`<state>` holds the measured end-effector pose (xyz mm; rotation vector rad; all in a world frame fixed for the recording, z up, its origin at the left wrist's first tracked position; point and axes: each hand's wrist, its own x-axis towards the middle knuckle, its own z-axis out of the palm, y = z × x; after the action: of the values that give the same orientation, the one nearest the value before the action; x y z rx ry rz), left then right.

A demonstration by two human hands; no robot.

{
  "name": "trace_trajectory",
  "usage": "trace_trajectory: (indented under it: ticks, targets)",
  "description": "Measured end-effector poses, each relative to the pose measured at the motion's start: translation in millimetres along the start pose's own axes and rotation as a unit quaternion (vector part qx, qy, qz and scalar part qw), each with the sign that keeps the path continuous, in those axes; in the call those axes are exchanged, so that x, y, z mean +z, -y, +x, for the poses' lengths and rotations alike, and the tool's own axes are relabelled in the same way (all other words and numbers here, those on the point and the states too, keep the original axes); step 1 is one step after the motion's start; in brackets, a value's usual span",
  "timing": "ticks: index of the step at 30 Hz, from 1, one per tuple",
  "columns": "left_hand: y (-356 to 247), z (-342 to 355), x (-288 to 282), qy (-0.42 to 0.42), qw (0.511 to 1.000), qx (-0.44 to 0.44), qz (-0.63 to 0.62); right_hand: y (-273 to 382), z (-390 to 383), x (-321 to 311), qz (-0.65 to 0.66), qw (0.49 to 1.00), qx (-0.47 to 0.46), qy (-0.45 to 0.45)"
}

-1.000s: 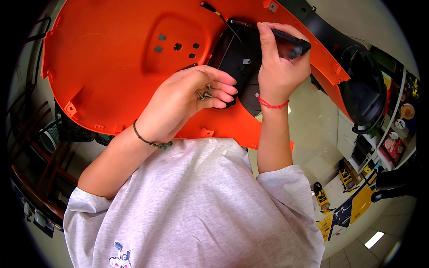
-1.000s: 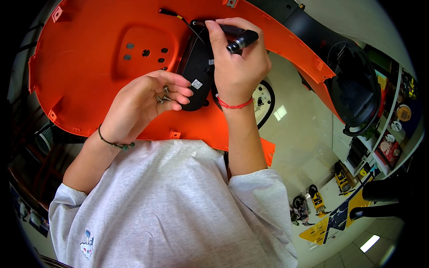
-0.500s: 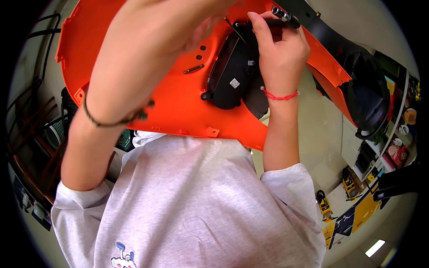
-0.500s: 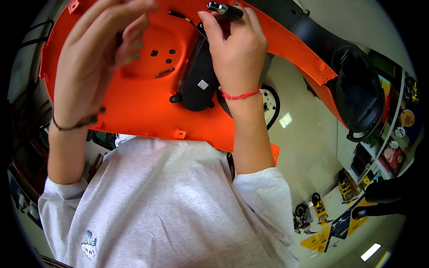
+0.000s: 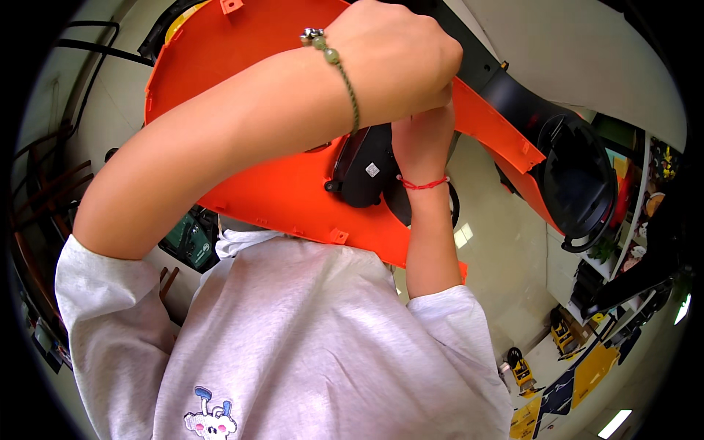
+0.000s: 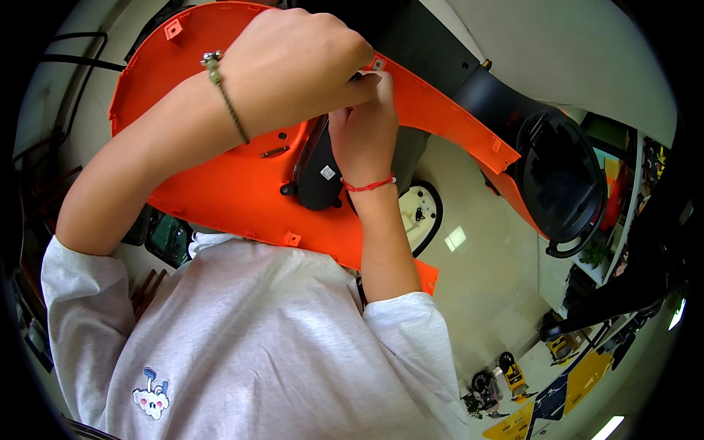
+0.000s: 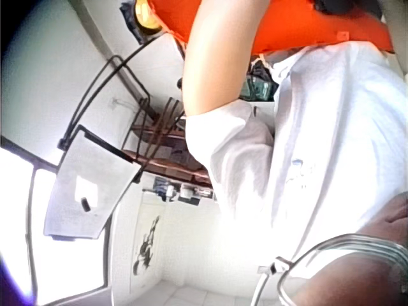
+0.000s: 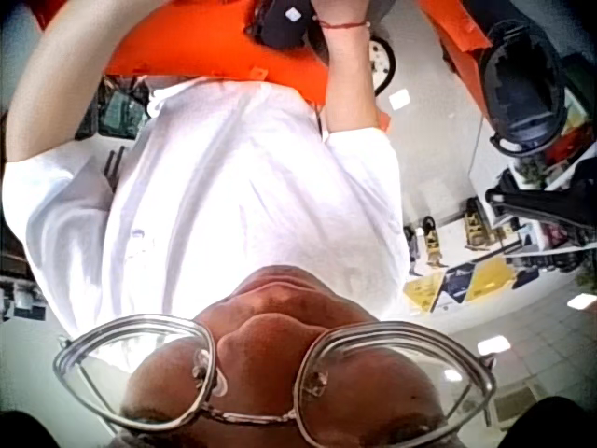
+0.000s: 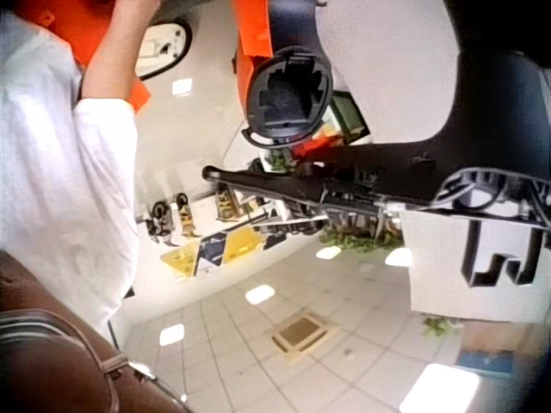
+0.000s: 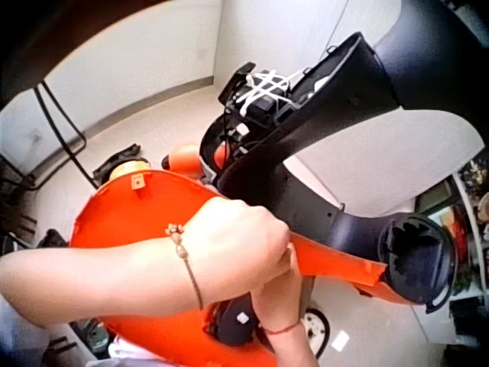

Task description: The person removes screws from a plastic motorcycle housing using a screwdriver, detaches a headlight assembly, and removes additional screws from the headlight unit while sitting on the floor.

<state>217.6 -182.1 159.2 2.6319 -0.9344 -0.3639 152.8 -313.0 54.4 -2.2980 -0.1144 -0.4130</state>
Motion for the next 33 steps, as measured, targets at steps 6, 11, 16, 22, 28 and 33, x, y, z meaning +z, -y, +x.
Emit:
trace_trajectory:
  ticks: [6,11,16,22,28,33]
  targets:
    - [19.4,16.8,27.0,0.001,0.932,-0.053,-0.358,1.7,-1.8,1.3,0.075,0.992,0.078,-0.066]
    - [33.0,4.9,42.3,-0.022,0.934,0.067,-0.350,-17.7,-9.5,-5.1,0.101,0.993,0.067,-0.002]
    - [31.2,-3.7,30.5,-0.019,0.959,0.102,-0.265,-24.4,-9.2,-10.1,0.156,0.983,0.080,0.056]
    - [14.2,0.9,36.6,-0.114,0.985,0.046,-0.119,-24.6,-8.8,8.2,0.148,0.985,0.053,-0.068]
    - [24.3,1.3,37.2,-0.078,0.961,0.021,-0.265,-18.7,-2.1,-1.4,0.125,0.991,-0.010,-0.040]
    - [43.2,7.8,61.5,-0.059,0.933,0.068,-0.349,-15.2,-2.7,-6.0,0.195,0.980,0.038,0.006]
